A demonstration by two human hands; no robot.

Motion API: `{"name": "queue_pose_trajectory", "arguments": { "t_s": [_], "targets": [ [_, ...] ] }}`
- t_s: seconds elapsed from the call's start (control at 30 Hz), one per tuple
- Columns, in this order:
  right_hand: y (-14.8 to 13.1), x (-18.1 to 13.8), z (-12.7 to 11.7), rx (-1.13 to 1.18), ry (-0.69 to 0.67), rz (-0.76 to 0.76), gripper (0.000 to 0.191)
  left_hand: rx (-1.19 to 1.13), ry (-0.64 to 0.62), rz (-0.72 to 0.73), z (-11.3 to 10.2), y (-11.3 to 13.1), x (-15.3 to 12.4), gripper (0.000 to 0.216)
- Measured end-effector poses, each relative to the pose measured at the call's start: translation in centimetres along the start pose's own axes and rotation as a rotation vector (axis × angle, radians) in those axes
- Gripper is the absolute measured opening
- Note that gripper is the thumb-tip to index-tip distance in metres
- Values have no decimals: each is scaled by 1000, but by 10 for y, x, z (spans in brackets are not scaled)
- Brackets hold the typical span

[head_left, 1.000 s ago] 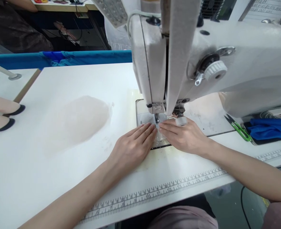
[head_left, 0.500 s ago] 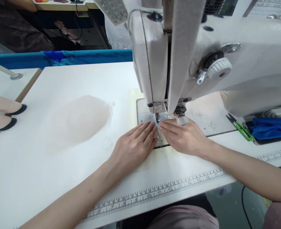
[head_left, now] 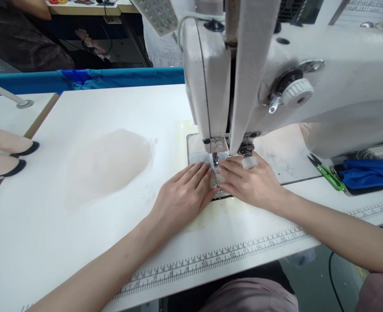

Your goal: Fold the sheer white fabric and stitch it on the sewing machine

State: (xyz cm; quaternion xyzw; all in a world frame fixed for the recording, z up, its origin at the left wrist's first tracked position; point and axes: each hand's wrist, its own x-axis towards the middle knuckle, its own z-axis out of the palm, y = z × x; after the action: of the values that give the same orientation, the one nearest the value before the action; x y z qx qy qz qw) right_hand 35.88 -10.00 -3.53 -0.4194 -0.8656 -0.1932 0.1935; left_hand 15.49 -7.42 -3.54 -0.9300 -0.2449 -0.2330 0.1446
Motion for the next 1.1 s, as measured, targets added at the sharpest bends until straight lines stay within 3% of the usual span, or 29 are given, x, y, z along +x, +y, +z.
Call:
{"name": "queue_pose_trajectory", "arguments": {
  "t_s": [0.5, 0.8, 0.9, 1.03, 1.1],
  "targets": [
    [8, 3, -5, -35, 18, 4, 33, -80, -37, -93, 8, -9, 3, 45],
    [4, 0, -8, 86, -16, 8, 24, 9, -86, -236, 0, -14, 3, 32],
    [-1, -1, -7, 199, -91, -8, 35, -47, -70, -55, -11, -4, 2, 23],
    [-7, -1, -7, 402, -178, -192, 36, -200, 58, 447, -28, 12, 0, 26],
    [-7, -1, -9, 466, -108, -258, 29, -193, 159, 477, -33, 14, -1, 21]
  ]
}}
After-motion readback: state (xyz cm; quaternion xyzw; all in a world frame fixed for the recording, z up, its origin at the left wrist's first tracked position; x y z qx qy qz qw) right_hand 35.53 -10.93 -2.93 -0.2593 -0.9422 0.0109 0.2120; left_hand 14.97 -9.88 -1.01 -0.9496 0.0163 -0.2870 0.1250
